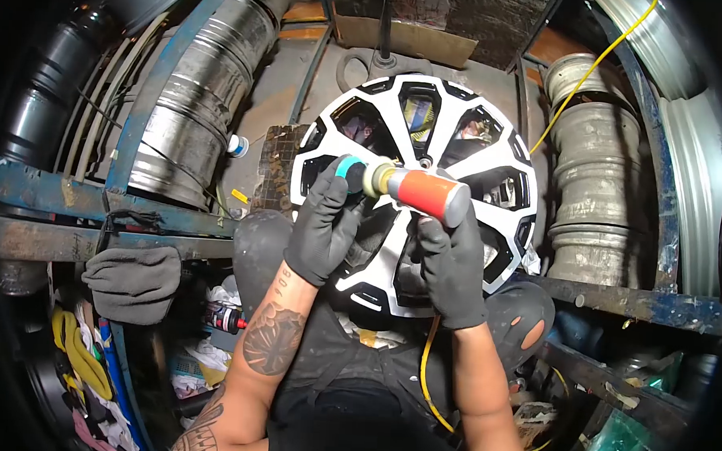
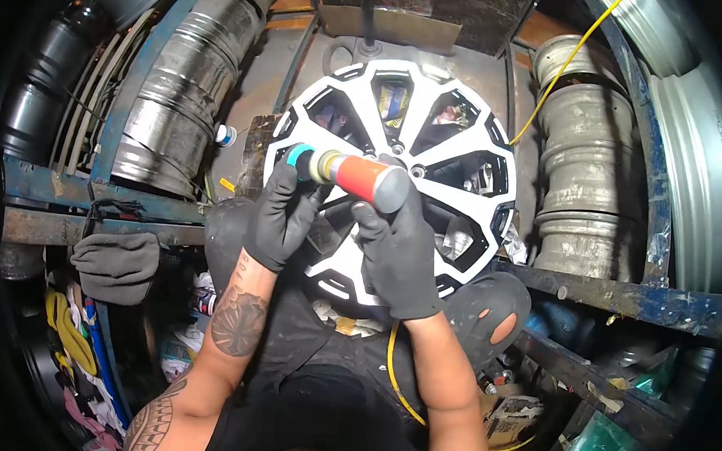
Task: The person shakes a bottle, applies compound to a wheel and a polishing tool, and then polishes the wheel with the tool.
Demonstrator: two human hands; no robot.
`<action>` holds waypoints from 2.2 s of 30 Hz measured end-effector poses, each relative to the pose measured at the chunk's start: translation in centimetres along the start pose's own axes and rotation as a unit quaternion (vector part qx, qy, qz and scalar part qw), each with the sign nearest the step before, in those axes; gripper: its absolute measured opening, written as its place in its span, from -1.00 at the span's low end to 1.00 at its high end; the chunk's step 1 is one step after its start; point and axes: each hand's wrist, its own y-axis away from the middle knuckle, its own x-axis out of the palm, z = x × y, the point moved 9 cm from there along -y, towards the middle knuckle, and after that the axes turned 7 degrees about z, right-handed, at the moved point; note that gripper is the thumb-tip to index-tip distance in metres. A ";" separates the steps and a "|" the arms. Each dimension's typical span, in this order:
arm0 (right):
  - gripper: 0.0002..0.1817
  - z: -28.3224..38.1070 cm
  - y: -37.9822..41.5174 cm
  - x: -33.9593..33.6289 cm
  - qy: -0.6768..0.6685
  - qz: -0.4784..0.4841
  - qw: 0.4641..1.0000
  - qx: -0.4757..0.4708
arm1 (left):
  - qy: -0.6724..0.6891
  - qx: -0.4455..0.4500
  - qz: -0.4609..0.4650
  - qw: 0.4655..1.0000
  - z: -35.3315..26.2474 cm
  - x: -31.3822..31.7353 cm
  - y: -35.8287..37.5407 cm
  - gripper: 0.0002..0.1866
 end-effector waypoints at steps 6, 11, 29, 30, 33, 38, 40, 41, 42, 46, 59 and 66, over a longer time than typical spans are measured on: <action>-0.46 -0.6 -0.1 0.7 -0.020 0.016 0.999 -0.022 | -0.040 -0.018 0.027 0.999 0.8 0.9 0.1 -0.58; -0.43 -1.6 -0.2 0.8 -0.026 0.013 0.999 -0.021 | 0.330 -0.091 -0.039 0.939 2.7 0.4 -0.2 -0.64; -0.30 -2.4 1.2 4.2 -0.027 0.091 0.995 0.011 | 0.129 -0.033 -0.132 0.982 -1.9 -0.2 0.2 -0.46; -0.29 -2.3 1.4 4.4 0.039 0.096 0.995 -0.006 | 0.133 -0.033 -0.138 0.981 -2.0 -0.7 0.3 -0.47; -0.28 -2.0 1.9 6.0 0.152 0.132 0.979 -0.033 | 0.023 -0.023 -0.171 0.985 -3.2 -1.6 1.0 -0.54; -0.37 -4.3 3.2 7.6 -0.171 0.162 0.968 0.082 | 0.412 -0.085 -0.042 0.906 -1.1 -2.1 0.8 -0.66; -0.28 -4.5 3.9 8.5 -0.260 0.207 0.937 0.104 | 0.320 -0.119 -0.050 0.939 -1.0 -2.1 2.1 -0.71; -0.15 -3.9 3.9 8.8 -0.230 0.208 0.947 0.081 | 0.273 -0.138 -0.053 0.951 -0.9 -2.0 2.8 -0.73; -0.11 -3.5 3.9 8.9 -0.214 0.183 0.958 0.061 | 0.189 -0.089 -0.022 0.978 -3.2 -3.0 4.0 -0.70; 0.02 -3.9 5.5 9.5 -0.225 0.225 0.944 0.089 | -0.305 0.106 -0.016 0.946 -10.3 -7.3 11.9 -0.52; -0.20 -4.3 5.4 10.4 -0.208 0.232 0.943 0.116 | -0.709 -0.150 -0.399 0.561 -7.3 -34.3 35.8 -0.63; -0.33 -3.1 4.8 8.1 -0.087 0.167 0.982 0.004 | 0.036 0.111 -0.274 0.955 -6.9 -14.1 23.6 -0.60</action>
